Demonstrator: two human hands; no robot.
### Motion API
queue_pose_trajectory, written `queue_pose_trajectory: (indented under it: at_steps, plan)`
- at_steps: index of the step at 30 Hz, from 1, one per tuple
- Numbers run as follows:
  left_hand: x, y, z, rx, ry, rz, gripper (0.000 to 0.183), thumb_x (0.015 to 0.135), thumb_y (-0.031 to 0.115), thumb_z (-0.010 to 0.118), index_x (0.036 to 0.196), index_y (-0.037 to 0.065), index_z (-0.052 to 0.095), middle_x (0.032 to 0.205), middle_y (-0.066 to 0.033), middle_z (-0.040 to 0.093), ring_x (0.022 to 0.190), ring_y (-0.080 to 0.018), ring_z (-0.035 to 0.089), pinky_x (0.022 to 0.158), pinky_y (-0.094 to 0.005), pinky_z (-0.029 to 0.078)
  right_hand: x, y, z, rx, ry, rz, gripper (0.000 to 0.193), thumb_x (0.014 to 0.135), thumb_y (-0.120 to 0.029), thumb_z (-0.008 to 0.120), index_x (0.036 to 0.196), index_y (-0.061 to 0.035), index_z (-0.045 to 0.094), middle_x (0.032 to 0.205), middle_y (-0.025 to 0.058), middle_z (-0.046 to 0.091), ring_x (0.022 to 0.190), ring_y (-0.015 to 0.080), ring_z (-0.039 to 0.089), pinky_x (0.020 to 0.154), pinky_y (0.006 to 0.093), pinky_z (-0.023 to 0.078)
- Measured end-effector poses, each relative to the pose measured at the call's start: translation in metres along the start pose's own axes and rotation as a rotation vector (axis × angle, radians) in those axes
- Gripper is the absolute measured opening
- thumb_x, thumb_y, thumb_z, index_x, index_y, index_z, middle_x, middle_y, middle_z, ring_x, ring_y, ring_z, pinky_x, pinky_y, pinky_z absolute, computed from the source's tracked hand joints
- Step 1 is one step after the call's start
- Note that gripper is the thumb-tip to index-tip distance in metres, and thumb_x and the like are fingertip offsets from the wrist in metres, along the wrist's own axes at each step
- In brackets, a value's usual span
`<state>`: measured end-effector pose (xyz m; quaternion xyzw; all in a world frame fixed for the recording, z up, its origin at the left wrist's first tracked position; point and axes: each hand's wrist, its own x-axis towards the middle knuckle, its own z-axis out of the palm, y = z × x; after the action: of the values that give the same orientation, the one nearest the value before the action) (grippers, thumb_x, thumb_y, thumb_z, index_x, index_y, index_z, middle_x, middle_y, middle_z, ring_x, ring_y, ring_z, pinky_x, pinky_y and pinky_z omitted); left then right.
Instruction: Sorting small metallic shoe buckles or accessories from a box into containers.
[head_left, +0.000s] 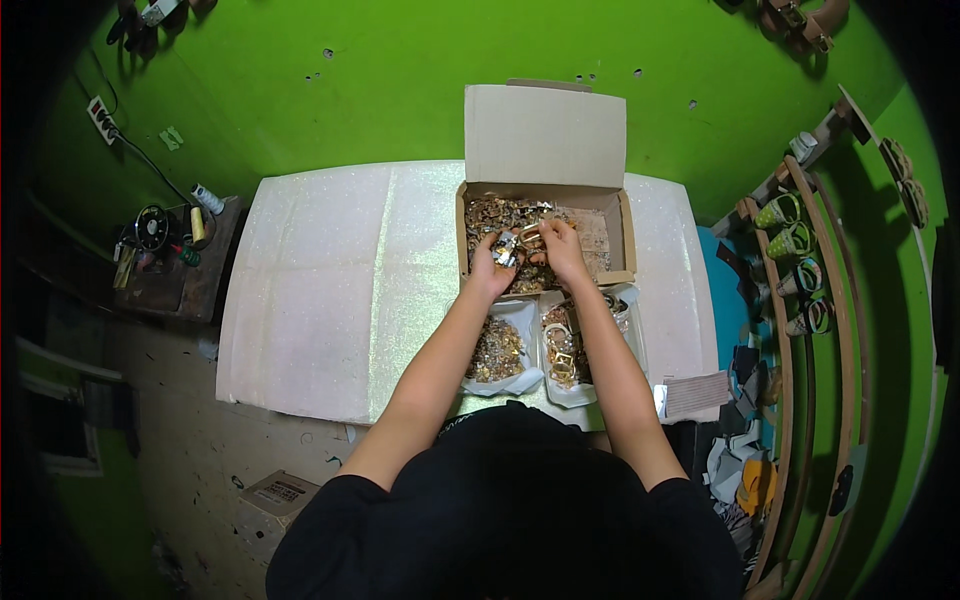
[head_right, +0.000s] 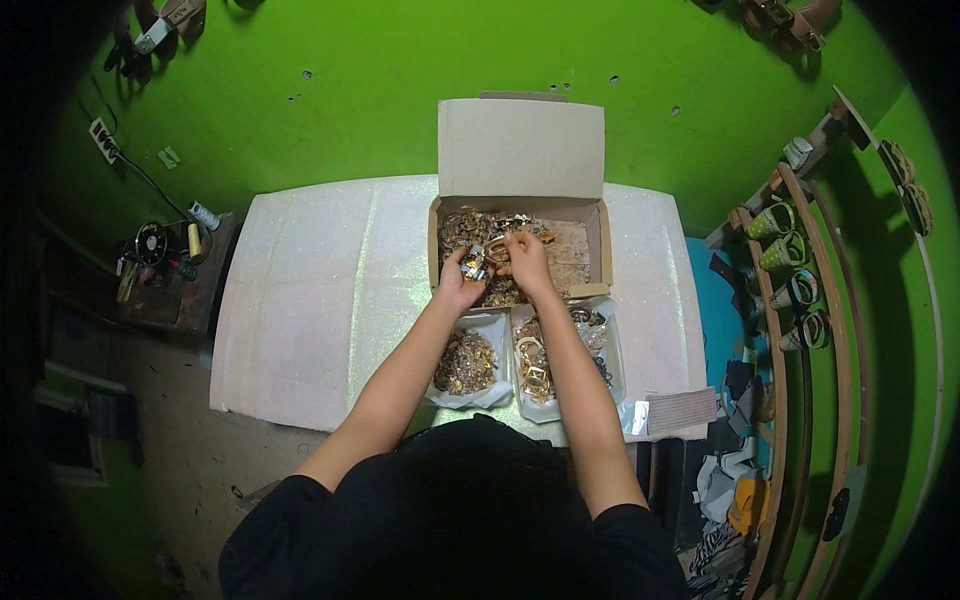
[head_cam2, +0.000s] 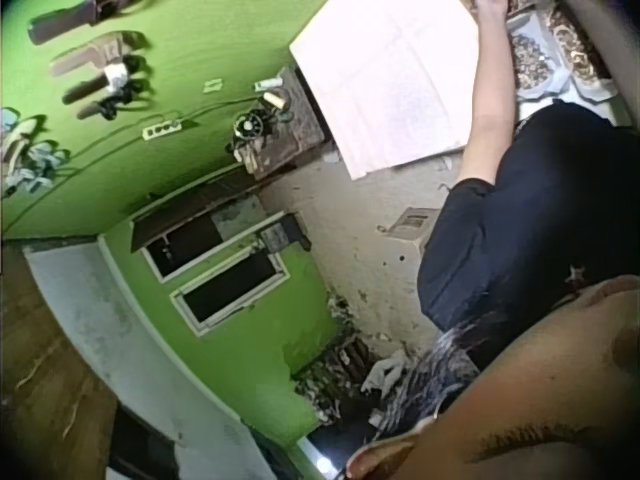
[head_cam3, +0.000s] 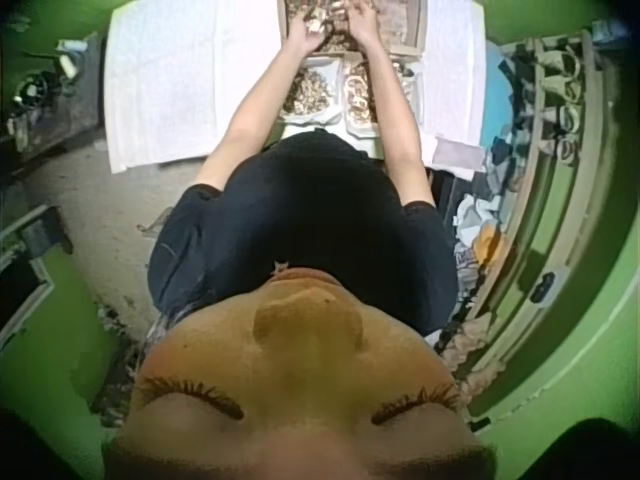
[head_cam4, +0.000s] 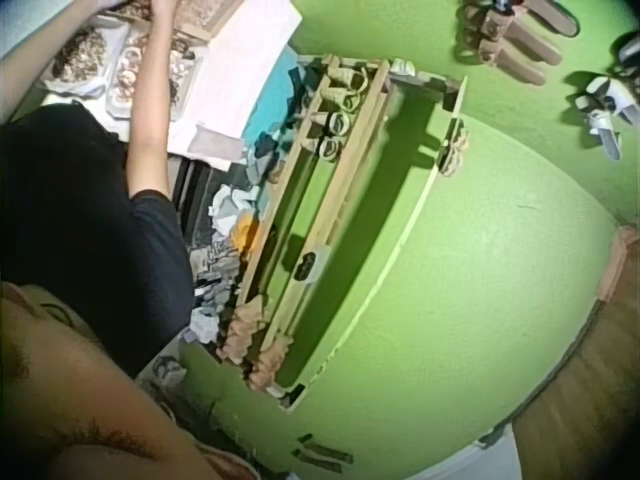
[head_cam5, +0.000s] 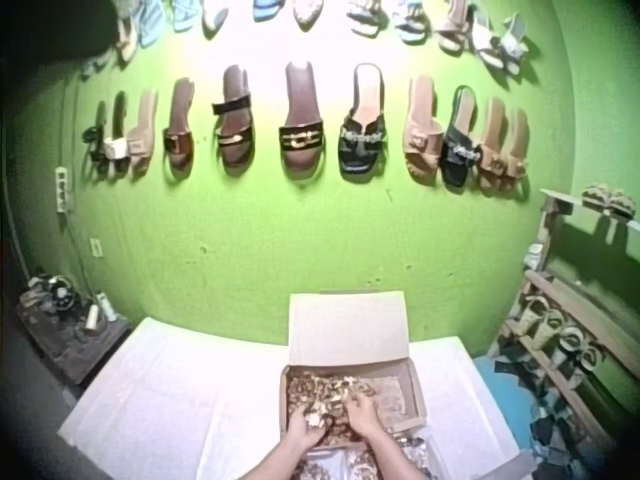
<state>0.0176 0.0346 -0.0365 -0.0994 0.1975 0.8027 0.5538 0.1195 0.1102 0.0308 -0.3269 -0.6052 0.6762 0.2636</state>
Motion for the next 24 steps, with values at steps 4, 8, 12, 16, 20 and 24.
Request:
queue_pose_trajectory:
  at_steps: [4, 8, 12, 16, 20, 24]
  plan:
    - [0.001, 0.001, -0.005, -0.005, -0.043, -0.001, 0.022, 0.087, 0.022, 0.033, 0.093, 0.009, 0.049, 0.088, -0.0085, 0.058, 0.076, -0.0222, 0.056, 0.065, -0.0349, 0.046, -0.008, -0.011, 0.004, 0.302, -0.015, 0.218, 0.024, 0.086, -0.016, 0.044, 0.102, 0.0013, 0.04, 0.079, 0.0119, 0.057, 0.068, 0.0182, 0.059, 0.051, 0.0247, 0.05]
    - [0.0, -0.001, 0.003, -0.033, -0.029, 0.013, 0.021, 0.087, 0.022, 0.032, 0.093, 0.008, 0.048, 0.087, -0.0101, 0.058, 0.078, -0.0236, 0.055, 0.067, -0.035, 0.047, -0.015, -0.005, 0.001, 0.306, -0.015, 0.175, 0.03, 0.083, -0.008, 0.049, 0.108, -0.0006, 0.034, 0.076, 0.0128, 0.057, 0.07, 0.0199, 0.06, 0.05, 0.0245, 0.05]
    - [0.003, 0.0, 0.0, -0.029, -0.025, 0.022, 0.021, 0.087, 0.022, 0.032, 0.093, 0.007, 0.046, 0.088, -0.0115, 0.057, 0.08, -0.0254, 0.055, 0.068, -0.0353, 0.048, -0.013, 0.002, -0.006, 0.132, -0.122, 0.074, 0.019, 0.081, -0.004, 0.051, 0.098, -0.001, 0.044, 0.071, 0.0101, 0.057, 0.058, 0.0145, 0.057, 0.043, 0.0204, 0.044]
    - [0.002, -0.001, 0.002, -0.022, -0.003, 0.043, 0.027, 0.087, 0.022, 0.029, 0.093, 0.004, 0.048, 0.09, -0.0136, 0.056, 0.081, -0.0271, 0.056, 0.071, -0.0386, 0.047, -0.012, 0.005, -0.012, 0.094, -0.09, 0.105, 0.009, 0.081, -0.006, 0.05, 0.087, 0.0006, 0.051, 0.066, 0.0086, 0.058, 0.046, 0.0095, 0.05, 0.037, 0.0188, 0.038]
    - [0.003, 0.001, -0.002, 0.026, -0.016, 0.045, 0.026, 0.087, 0.022, 0.03, 0.093, 0.004, 0.048, 0.09, -0.0133, 0.056, 0.079, -0.0269, 0.056, 0.069, -0.0393, 0.048, -0.013, 0.008, -0.012, 0.262, -0.09, 0.217, 0.014, 0.084, -0.009, 0.047, 0.093, 0.0018, 0.049, 0.068, 0.0084, 0.058, 0.048, 0.0105, 0.051, 0.039, 0.0198, 0.039]
    - [0.001, -0.001, 0.001, 0.03, -0.031, 0.021, 0.021, 0.087, 0.021, 0.032, 0.092, 0.008, 0.046, 0.088, -0.0106, 0.058, 0.079, -0.0254, 0.057, 0.06, -0.0342, 0.048, -0.015, 0.013, -0.011, 0.143, -0.122, 0.029, 0.02, 0.086, -0.009, 0.042, 0.101, 0.003, 0.045, 0.075, 0.0117, 0.058, 0.058, 0.0127, 0.053, 0.048, 0.0198, 0.042]
